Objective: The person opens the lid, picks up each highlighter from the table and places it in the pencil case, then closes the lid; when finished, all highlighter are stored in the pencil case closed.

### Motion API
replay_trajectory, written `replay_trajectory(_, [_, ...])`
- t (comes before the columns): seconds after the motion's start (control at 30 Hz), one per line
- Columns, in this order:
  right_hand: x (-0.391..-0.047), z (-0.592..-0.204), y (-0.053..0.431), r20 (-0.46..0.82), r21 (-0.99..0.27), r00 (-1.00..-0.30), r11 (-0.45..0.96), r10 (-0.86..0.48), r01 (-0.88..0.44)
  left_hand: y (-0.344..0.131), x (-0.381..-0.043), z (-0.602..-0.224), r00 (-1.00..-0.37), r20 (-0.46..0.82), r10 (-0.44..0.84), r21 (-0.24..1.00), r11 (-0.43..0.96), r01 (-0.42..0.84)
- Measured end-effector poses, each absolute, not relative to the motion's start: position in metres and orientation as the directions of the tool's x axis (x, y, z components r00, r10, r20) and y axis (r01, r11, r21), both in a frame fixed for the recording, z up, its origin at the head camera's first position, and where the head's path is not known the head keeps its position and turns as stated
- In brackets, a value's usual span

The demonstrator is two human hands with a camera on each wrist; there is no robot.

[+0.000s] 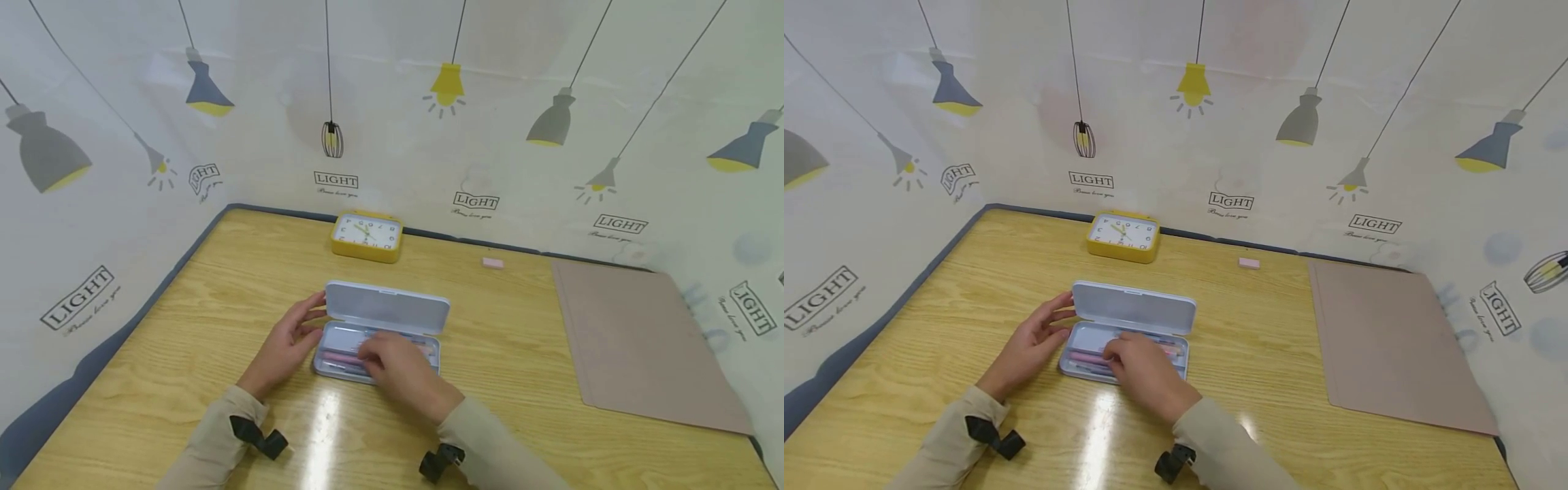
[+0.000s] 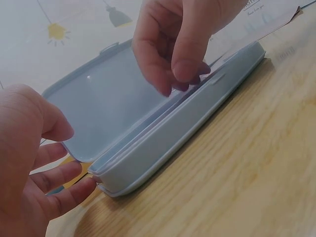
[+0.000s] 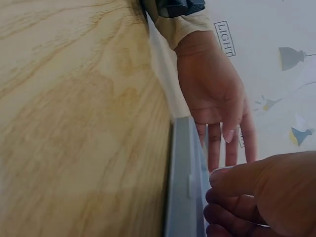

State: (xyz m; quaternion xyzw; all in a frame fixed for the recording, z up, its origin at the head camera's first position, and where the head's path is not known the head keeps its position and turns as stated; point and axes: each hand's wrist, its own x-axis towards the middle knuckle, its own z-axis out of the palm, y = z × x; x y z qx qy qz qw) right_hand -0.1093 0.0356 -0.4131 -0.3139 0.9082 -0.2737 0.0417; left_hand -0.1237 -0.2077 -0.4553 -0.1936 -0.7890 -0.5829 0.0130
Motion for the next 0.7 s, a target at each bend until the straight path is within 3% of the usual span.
replay_trajectory(0.17, [-0.11, -0.398, 0.052, 0.091, -0.586, -0.834, 0.648, -0.545, -0.487, -0.207, -0.123, -0.453, -0.927, 0.237, 0.29, 0.916, 0.253, 0.313])
replay_trajectory(0.37, [-0.114, -0.372, 0.081, 0.181, -0.644, -0.867, 0.61, -0.464, -0.461, -0.207, -0.123, -0.453, -0.929, 0.234, 0.287, 0.918, 0.249, 0.308])
replay_trajectory(0.7, [-0.137, -0.361, 0.132, 0.298, -0.675, -0.927, 0.636, -0.228, -0.374, -0.207, -0.124, -0.455, -0.926, 0.244, 0.29, 0.92, 0.234, 0.315])
